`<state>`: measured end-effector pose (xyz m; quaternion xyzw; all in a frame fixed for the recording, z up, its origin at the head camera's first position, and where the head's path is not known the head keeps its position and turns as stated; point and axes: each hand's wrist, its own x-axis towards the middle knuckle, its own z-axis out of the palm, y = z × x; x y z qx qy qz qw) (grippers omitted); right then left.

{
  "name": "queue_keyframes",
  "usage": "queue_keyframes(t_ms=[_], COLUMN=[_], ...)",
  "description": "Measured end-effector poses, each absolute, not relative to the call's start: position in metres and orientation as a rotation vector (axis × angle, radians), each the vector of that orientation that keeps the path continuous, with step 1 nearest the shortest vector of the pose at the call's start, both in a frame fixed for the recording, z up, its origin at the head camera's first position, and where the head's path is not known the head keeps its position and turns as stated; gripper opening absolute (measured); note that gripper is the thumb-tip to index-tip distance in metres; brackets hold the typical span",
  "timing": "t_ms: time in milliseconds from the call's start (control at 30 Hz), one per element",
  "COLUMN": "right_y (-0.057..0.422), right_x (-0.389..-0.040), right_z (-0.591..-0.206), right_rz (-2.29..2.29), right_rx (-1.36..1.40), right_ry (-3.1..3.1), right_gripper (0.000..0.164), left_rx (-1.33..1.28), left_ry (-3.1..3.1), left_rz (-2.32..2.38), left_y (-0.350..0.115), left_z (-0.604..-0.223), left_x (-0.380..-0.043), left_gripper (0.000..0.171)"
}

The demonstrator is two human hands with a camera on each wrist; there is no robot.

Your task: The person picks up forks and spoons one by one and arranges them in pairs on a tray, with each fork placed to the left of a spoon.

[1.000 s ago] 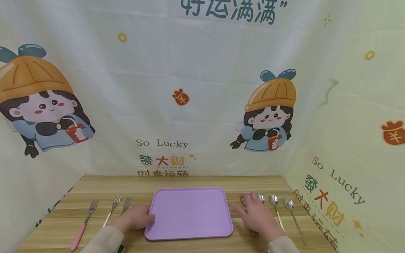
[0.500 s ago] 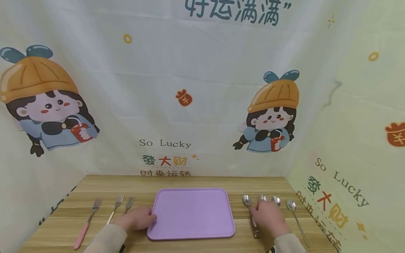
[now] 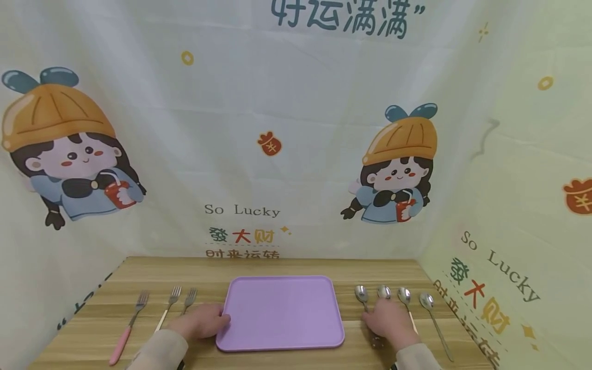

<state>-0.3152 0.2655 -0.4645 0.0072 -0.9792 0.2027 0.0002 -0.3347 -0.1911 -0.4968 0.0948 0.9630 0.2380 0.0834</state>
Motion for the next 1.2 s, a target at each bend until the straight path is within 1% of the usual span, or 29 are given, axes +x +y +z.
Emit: queue_keyframes(t_ms=[167,267,433,567,700,967,1033,1200], right_y=[0.263,0.262,0.262,0.260,0.258,0.258,0.257,0.257], right_x=[-0.313,-0.311,-0.311,-0.310,-0.310,-0.312,-0.312,-0.312], right_z=[-0.467,-0.467,-0.467,-0.464,-0.463,-0.467,-0.467,-0.467], right_rz=[0.586,0.589,0.546,0.520,0.508,0.510,0.513,0.517], right_rx=[0.046,0.047,0.058,0.062,0.050,0.027,0.026,0.016], right_ry=[-3.070,-3.058,-3.035,-3.028,-3.031,-3.037,-3.038,-3.047], right_gripper=[0.044,0.040,0.035,0.035,0.037,0.040,0.041,0.039], left_rx=[0.336,0.305,0.292,0.280,0.276,0.336,0.337,0.303], left_ry=[2.887,2.874,2.881,2.875,2.875,2.901,2.892,2.898], left_rz=[0.694,0.683,0.689,0.724,0.690,0.632,0.624,0.637], left_y=[-0.204,-0.203,-0.197,-0.192,-0.195,-0.204,-0.205,-0.200], left_z=[-0.528,-0.525,-0.511,-0.499,-0.505,-0.527,-0.526,-0.516], left_x=[-0.360,-0.359,-0.346,-0.338,-0.343,-0.357,-0.356,-0.348], left_gripper=[0.037,0.038,0.041,0.037,0.035,0.040,0.043,0.043])
